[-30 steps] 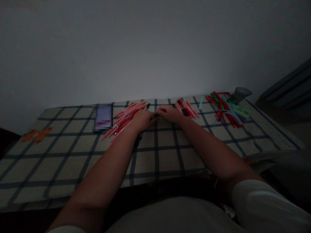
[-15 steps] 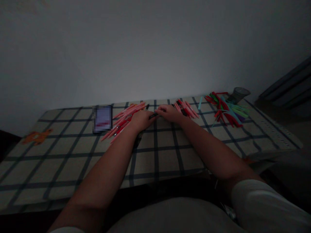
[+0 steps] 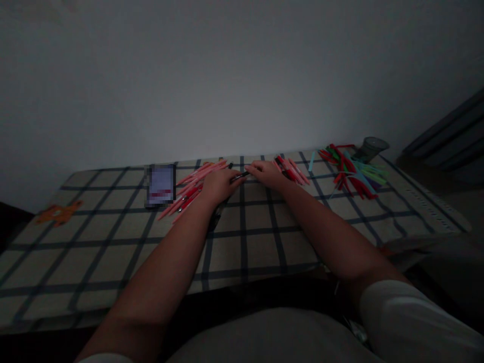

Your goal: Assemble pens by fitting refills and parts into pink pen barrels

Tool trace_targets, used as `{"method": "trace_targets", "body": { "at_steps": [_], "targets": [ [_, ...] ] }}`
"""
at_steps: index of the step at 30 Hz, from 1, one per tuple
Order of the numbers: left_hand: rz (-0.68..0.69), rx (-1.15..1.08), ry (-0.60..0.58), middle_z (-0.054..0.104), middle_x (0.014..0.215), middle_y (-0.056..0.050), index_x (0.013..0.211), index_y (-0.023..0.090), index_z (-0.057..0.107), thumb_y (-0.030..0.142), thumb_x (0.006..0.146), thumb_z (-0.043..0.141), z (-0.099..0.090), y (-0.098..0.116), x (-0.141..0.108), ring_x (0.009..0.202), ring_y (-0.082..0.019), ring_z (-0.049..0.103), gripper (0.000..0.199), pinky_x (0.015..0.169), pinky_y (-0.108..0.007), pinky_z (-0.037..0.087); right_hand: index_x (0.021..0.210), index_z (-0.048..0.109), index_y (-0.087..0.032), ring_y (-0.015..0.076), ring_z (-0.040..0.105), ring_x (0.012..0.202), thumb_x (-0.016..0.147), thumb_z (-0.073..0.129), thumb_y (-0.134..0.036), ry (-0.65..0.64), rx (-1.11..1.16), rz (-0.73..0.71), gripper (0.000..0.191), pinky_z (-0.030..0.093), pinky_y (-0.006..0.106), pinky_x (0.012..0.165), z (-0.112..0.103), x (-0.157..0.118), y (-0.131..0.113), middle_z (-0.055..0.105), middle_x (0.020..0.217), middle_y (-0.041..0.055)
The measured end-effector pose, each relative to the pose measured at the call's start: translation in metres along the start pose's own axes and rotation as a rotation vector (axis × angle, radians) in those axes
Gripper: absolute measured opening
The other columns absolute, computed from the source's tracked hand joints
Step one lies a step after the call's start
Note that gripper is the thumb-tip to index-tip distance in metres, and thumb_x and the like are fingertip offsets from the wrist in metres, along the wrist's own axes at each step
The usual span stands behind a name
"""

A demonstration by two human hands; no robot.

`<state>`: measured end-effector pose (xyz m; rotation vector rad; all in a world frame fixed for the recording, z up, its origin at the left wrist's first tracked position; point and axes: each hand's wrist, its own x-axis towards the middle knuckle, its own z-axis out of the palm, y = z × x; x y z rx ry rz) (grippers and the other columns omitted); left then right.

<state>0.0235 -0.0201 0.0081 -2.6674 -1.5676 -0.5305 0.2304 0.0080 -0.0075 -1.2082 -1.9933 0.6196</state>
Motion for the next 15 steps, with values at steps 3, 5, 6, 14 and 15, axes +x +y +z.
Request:
{"method": "trace_targets", "body": {
  "at_steps": [3, 5, 6, 14, 15],
  "targets": [
    [0.003, 0.003, 0.008, 0.080, 0.106, -0.008, 0.123, 0.028, 0.077, 0.052, 0.102, 0.054, 0.0003, -0.0004, 0.0004, 0.099, -0.026, 0.071, 0.040, 0.075, -0.032, 0.044, 0.064, 0.042, -0.024, 0.0161, 0.041, 0.066, 0.093, 0.048, -0.063, -0.012, -0.005, -0.013, 0.049, 0.030, 0.032, 0.065, -0.0002, 0.0000, 0.0016, 0.042, 0.063, -0.0015],
    [0.000, 0.004, 0.006, 0.080, 0.108, -0.008, 0.124, 0.029, 0.077, 0.053, 0.102, 0.054, 0.0005, -0.0009, 0.0007, 0.100, -0.025, 0.071, 0.040, 0.076, -0.032, 0.045, 0.065, 0.045, -0.023, 0.0162, 0.041, 0.066, 0.092, 0.049, -0.062, -0.010, 0.009, -0.020, 0.047, 0.030, 0.032, 0.065, -0.0004, -0.0001, 0.0021, 0.043, 0.064, -0.0013],
    [-0.002, 0.004, 0.004, 0.080, 0.109, -0.008, 0.124, 0.029, 0.077, 0.053, 0.102, 0.054, 0.0006, -0.0013, 0.0008, 0.100, -0.025, 0.071, 0.040, 0.076, -0.032, 0.045, 0.067, 0.047, -0.023, 0.0163, 0.042, 0.067, 0.092, 0.050, -0.061, -0.008, 0.016, -0.024, 0.045, 0.030, 0.032, 0.065, -0.0005, -0.0002, 0.0022, 0.044, 0.065, -0.0009],
    [-0.014, 0.005, 0.015, 0.080, 0.109, -0.008, 0.119, 0.026, 0.079, 0.053, 0.103, 0.053, 0.0035, -0.0056, 0.0013, 0.101, -0.026, 0.071, 0.041, 0.075, -0.032, 0.044, 0.085, 0.056, -0.021, 0.0162, 0.045, 0.069, 0.086, 0.060, -0.051, 0.001, 0.073, -0.004, 0.031, 0.034, 0.030, 0.065, -0.0010, 0.0003, 0.0018, 0.054, 0.073, -0.0004],
    [-0.016, 0.004, 0.016, 0.080, 0.109, -0.008, 0.118, 0.026, 0.079, 0.053, 0.103, 0.052, 0.0041, -0.0062, 0.0014, 0.100, -0.026, 0.072, 0.041, 0.075, -0.032, 0.044, 0.086, 0.056, -0.021, 0.0161, 0.045, 0.069, 0.086, 0.061, -0.051, 0.000, 0.090, -0.008, 0.031, 0.035, 0.030, 0.066, -0.0009, 0.0005, 0.0019, 0.055, 0.074, -0.0002]
  ]
}}
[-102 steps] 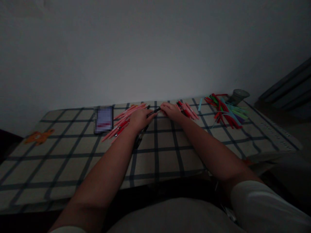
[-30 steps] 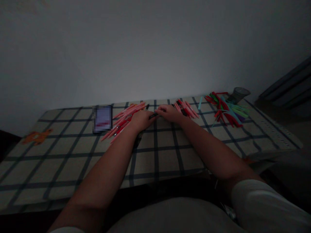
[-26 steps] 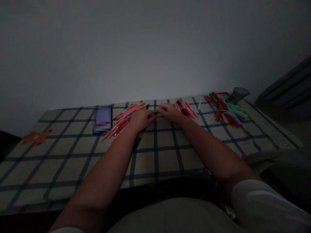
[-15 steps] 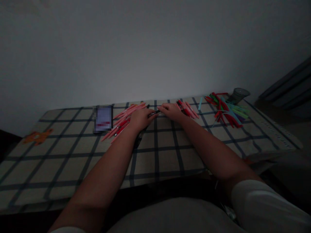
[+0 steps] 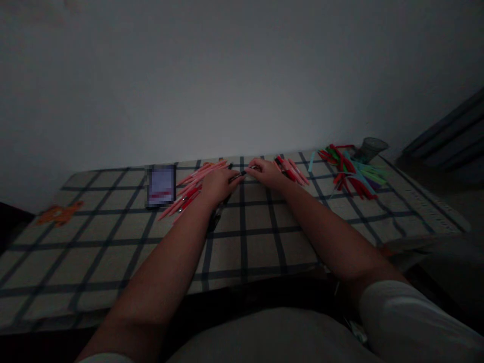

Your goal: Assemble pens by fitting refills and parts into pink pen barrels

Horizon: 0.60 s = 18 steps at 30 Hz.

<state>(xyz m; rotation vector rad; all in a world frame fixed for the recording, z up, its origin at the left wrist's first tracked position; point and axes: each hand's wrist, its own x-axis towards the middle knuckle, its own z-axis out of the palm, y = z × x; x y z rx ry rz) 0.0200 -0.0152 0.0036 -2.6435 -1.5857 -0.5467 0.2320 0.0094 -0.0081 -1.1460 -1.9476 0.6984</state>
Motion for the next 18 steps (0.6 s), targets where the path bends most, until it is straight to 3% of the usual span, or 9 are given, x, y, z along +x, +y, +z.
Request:
{"method": "trace_targets", "body": {
  "at_steps": [8, 18],
  "targets": [
    [0.015, 0.004, 0.014, 0.080, 0.108, -0.007, 0.116, 0.026, 0.079, 0.053, 0.103, 0.052, 0.001, 0.000, 0.000, 0.101, -0.026, 0.072, 0.041, 0.074, -0.032, 0.045, 0.090, 0.055, -0.020, 0.0162, 0.048, 0.071, 0.083, 0.061, -0.052, -0.024, 0.103, -0.013, 0.033, 0.037, 0.031, 0.066, 0.002, 0.001, 0.005, 0.055, 0.079, 0.0006],
    [0.025, 0.021, -0.016, 0.080, 0.109, -0.008, 0.120, 0.027, 0.078, 0.052, 0.104, 0.052, -0.003, 0.004, -0.001, 0.099, -0.024, 0.071, 0.040, 0.074, -0.031, 0.043, 0.077, 0.056, -0.021, 0.0166, 0.045, 0.069, 0.090, 0.055, -0.060, -0.039, -0.022, -0.016, 0.041, 0.033, 0.031, 0.065, 0.001, 0.001, 0.009, 0.053, 0.071, 0.0003]
  ]
}}
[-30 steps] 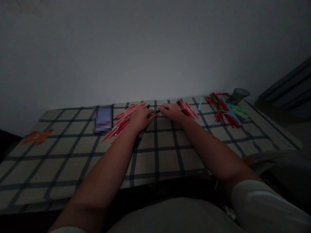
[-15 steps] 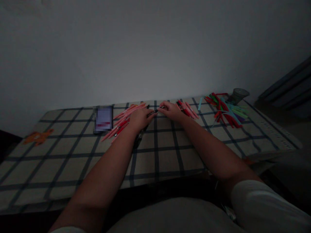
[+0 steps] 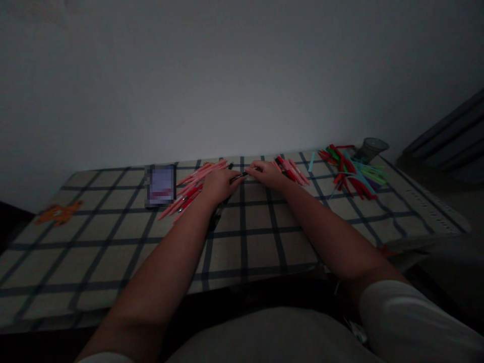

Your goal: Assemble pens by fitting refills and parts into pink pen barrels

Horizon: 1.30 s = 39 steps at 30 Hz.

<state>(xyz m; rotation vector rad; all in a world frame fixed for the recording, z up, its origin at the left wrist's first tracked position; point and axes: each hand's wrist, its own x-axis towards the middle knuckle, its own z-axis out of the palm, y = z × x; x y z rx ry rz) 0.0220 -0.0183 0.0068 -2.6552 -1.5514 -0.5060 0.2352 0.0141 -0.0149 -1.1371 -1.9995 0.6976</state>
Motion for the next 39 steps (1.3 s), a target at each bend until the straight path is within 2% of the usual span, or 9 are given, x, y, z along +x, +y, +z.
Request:
{"method": "trace_targets", "body": {
  "at_steps": [6, 13, 19, 24, 32, 39],
  "targets": [
    [0.008, 0.011, -0.041, 0.080, 0.106, -0.008, 0.119, 0.027, 0.079, 0.052, 0.104, 0.050, -0.003, 0.003, -0.001, 0.096, -0.025, 0.071, 0.041, 0.070, -0.031, 0.042, 0.082, 0.060, -0.019, 0.0157, 0.045, 0.068, 0.084, 0.060, -0.056, -0.012, 0.039, 0.000, 0.037, 0.034, 0.031, 0.065, -0.001, 0.000, -0.002, 0.056, 0.074, 0.0008],
    [0.089, 0.024, -0.121, 0.080, 0.101, -0.007, 0.118, 0.027, 0.078, 0.049, 0.104, 0.047, 0.005, 0.003, 0.000, 0.093, -0.025, 0.072, 0.041, 0.070, -0.031, 0.043, 0.082, 0.059, -0.020, 0.0161, 0.048, 0.071, 0.083, 0.061, -0.053, -0.082, 0.049, -0.048, 0.034, 0.037, 0.031, 0.067, 0.001, -0.001, 0.002, 0.057, 0.075, 0.0010],
    [0.112, 0.066, -0.192, 0.080, 0.108, -0.007, 0.120, 0.028, 0.077, 0.048, 0.105, 0.045, 0.004, 0.011, 0.000, 0.099, -0.026, 0.073, 0.041, 0.077, -0.032, 0.047, 0.083, 0.059, -0.019, 0.0161, 0.048, 0.071, 0.083, 0.060, -0.052, -0.104, 0.026, -0.031, 0.033, 0.036, 0.031, 0.066, 0.001, -0.002, 0.001, 0.056, 0.074, 0.0008],
    [0.089, 0.078, -0.175, 0.079, 0.111, -0.008, 0.121, 0.026, 0.076, 0.047, 0.105, 0.046, 0.003, 0.010, 0.000, 0.102, -0.027, 0.072, 0.040, 0.079, -0.033, 0.048, 0.080, 0.059, -0.019, 0.0166, 0.049, 0.072, 0.086, 0.056, -0.054, -0.093, 0.006, -0.015, 0.035, 0.037, 0.031, 0.067, 0.002, 0.000, 0.005, 0.058, 0.075, 0.0023],
    [0.011, 0.025, -0.096, 0.080, 0.104, -0.008, 0.119, 0.028, 0.078, 0.054, 0.104, 0.047, 0.000, 0.006, 0.000, 0.098, -0.027, 0.072, 0.044, 0.076, -0.032, 0.048, 0.067, 0.053, -0.021, 0.0167, 0.047, 0.068, 0.092, 0.048, -0.063, -0.076, -0.121, -0.018, 0.049, 0.031, 0.032, 0.064, -0.001, -0.002, 0.004, 0.052, 0.065, 0.0007],
    [-0.005, -0.011, -0.083, 0.080, 0.105, -0.008, 0.124, 0.029, 0.078, 0.052, 0.103, 0.050, -0.001, 0.005, -0.001, 0.096, -0.026, 0.071, 0.041, 0.076, -0.033, 0.048, 0.076, 0.061, -0.020, 0.0173, 0.052, 0.075, 0.088, 0.059, -0.055, -0.062, -0.068, -0.023, 0.037, 0.037, 0.031, 0.069, -0.002, -0.001, -0.001, 0.062, 0.076, 0.0030]
  ]
}}
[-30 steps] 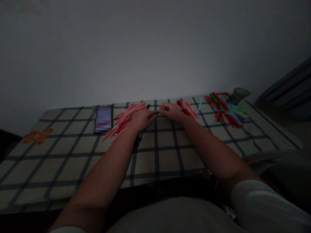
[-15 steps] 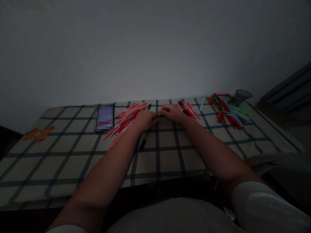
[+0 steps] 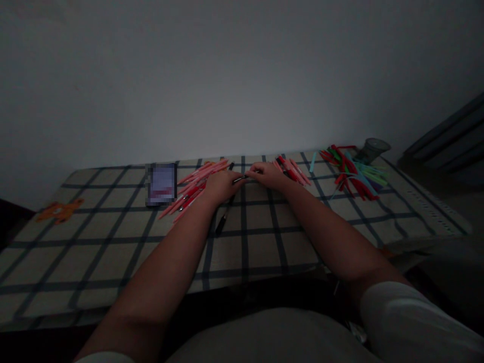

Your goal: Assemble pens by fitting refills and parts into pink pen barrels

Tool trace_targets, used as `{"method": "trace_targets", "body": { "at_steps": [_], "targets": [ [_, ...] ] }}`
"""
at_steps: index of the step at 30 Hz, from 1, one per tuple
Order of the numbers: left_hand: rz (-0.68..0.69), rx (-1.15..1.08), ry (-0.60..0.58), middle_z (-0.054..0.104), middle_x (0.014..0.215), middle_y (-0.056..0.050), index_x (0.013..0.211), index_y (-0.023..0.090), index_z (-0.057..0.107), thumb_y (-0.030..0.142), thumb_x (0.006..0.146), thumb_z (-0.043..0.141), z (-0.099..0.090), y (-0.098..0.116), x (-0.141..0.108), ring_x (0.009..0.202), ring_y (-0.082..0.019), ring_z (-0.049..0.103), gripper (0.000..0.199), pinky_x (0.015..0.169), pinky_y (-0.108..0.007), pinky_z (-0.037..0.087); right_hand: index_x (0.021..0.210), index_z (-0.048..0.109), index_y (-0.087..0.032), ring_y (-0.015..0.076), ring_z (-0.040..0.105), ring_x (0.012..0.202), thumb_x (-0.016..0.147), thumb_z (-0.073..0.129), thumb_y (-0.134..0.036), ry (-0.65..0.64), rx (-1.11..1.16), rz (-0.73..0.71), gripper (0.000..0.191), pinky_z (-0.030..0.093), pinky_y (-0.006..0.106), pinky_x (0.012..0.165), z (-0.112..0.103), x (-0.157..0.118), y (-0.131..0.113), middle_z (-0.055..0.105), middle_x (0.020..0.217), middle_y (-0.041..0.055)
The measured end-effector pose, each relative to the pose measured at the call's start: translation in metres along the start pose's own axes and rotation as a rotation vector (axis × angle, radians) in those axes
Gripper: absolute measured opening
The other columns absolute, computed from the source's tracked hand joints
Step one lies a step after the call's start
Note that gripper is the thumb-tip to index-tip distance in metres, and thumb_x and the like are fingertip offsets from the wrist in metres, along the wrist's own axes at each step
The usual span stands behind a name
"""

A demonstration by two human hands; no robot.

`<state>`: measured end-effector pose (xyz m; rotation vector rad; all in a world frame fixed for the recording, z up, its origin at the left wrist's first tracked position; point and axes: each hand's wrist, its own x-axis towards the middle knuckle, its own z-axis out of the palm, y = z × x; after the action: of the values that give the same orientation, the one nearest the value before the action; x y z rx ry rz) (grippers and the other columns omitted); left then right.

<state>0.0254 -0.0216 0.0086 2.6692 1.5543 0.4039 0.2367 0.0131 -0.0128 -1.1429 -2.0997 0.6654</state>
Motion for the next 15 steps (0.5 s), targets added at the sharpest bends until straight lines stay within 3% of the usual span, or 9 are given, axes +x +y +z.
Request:
{"method": "trace_targets", "body": {
  "at_steps": [15],
  "targets": [
    [-0.010, -0.023, 0.034, 0.080, 0.102, -0.009, 0.119, 0.027, 0.079, 0.050, 0.102, 0.052, -0.0008, -0.0026, -0.0001, 0.091, -0.024, 0.070, 0.040, 0.074, -0.032, 0.046, 0.087, 0.061, -0.020, 0.0190, 0.057, 0.078, 0.083, 0.069, -0.048, 0.039, 0.092, -0.003, 0.029, 0.043, 0.033, 0.072, -0.0012, -0.0016, -0.0041, 0.066, 0.085, 0.0044]
  ]
}}
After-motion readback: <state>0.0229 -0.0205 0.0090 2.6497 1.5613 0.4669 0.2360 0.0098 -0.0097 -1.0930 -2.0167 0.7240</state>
